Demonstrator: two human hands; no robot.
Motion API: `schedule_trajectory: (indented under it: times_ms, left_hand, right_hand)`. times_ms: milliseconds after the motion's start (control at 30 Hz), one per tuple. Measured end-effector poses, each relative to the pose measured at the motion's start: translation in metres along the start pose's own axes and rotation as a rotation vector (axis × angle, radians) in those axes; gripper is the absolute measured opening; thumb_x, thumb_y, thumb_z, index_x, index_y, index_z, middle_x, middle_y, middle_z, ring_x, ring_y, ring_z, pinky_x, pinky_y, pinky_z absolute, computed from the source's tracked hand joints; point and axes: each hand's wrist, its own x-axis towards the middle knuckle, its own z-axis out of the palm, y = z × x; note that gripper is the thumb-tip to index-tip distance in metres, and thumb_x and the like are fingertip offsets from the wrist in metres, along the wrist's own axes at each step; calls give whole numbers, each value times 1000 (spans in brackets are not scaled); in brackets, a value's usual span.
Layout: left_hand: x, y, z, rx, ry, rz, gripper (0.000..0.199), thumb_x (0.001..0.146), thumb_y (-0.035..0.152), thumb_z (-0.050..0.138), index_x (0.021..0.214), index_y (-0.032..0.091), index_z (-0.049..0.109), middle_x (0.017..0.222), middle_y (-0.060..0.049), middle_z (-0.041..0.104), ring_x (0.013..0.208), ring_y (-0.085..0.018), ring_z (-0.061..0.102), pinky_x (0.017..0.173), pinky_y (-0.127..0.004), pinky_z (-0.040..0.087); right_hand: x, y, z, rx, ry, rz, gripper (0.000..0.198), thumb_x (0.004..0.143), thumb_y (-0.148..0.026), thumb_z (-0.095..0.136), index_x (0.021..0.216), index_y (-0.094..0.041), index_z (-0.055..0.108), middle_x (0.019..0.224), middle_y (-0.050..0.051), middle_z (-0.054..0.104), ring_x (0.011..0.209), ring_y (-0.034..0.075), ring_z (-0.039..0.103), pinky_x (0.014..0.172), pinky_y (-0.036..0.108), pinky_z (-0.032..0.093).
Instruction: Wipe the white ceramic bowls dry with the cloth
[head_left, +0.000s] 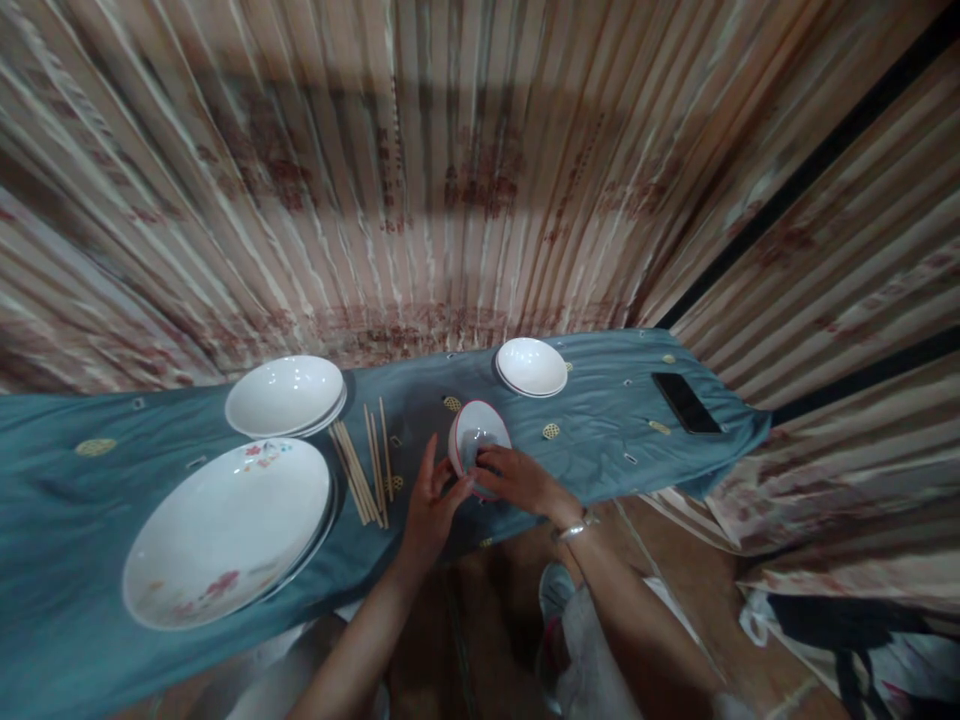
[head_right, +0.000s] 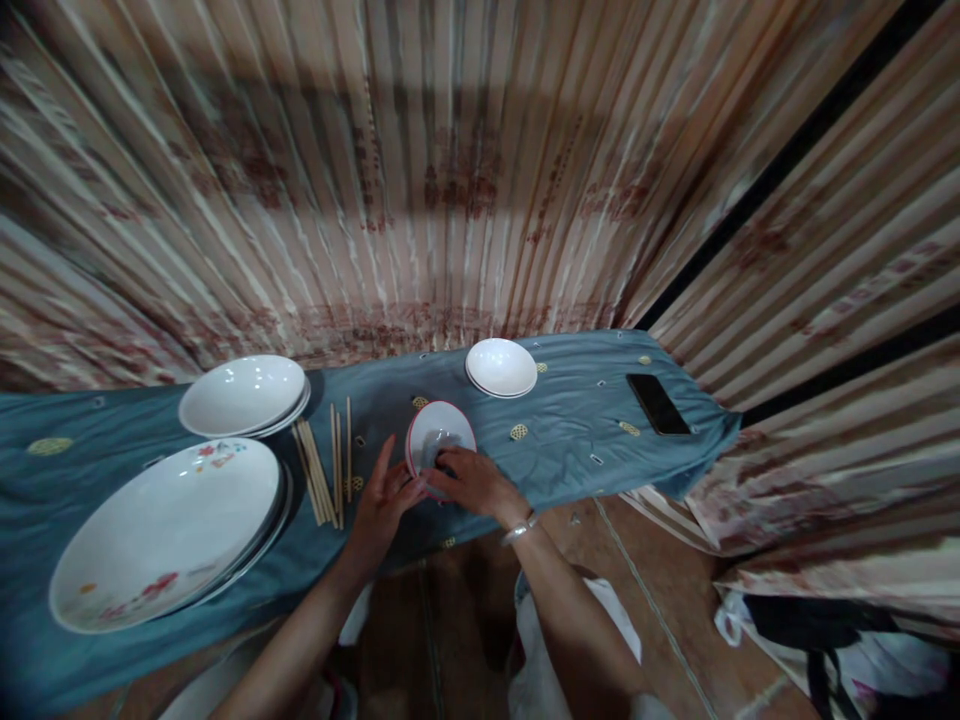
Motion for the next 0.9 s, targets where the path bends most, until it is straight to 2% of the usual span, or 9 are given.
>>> schedule_trajectory:
  times_ms: [200, 400, 533, 633, 800, 900]
  left_hand:
    - [-3, 2, -1, 0, 2, -13, 105, 65, 27, 81, 151, 19, 21, 116, -12, 69, 113, -27, 63, 93, -41, 52]
    - [0, -1, -5, -29, 24, -33, 109, 62, 30, 83, 151, 21, 21, 120, -13, 67, 114, -28, 63, 89, -38, 55]
    - [-2, -1, -6, -59, 48, -52, 108, 64, 32, 82, 152, 22, 19, 123, -14, 65, 112, -27, 63, 85, -37, 56]
    - [-4, 0, -6, -89, 61, -55, 109, 65, 32, 81, 152, 22, 17, 121, -13, 66, 108, -25, 65, 86, -38, 57]
    - [-6, 1, -6, -115, 76, -64, 108, 65, 37, 81, 152, 22, 19, 115, -12, 68, 106, -25, 66, 88, -39, 57]
    - [-5, 0, -8, -120, 68, -80, 106, 68, 37, 79, 153, 23, 17, 122, -12, 66, 112, -27, 63, 89, -40, 56]
  right_hand:
    - [-4, -8, -9, 146, -115, -23, 22, 97, -30, 47, 86, -17, 61, 89, 2, 64, 82, 14, 60, 74, 24, 44]
    - [-5, -12, -11, 132, -141, -7, 20, 95, -31, 51, 83, -17, 60, 82, 1, 62, 74, 13, 55, 66, 23, 41]
    - [-6, -14, -11, 57, -141, -9, 20, 86, -35, 65, 92, -17, 63, 88, 1, 65, 78, 14, 57, 67, 23, 40]
    - [-6, -18, -10, -12, -123, 5, 22, 79, -29, 72, 96, -16, 64, 90, 2, 67, 78, 15, 58, 67, 23, 39]
    - [-4, -27, -11, -45, -91, 13, 8, 80, -17, 66, 88, -16, 67, 82, 0, 68, 72, 13, 59, 64, 22, 38]
    - [-2, -31, -13, -38, -70, 23, 1, 81, -17, 67, 82, -17, 68, 76, -1, 67, 70, 13, 59, 64, 22, 38]
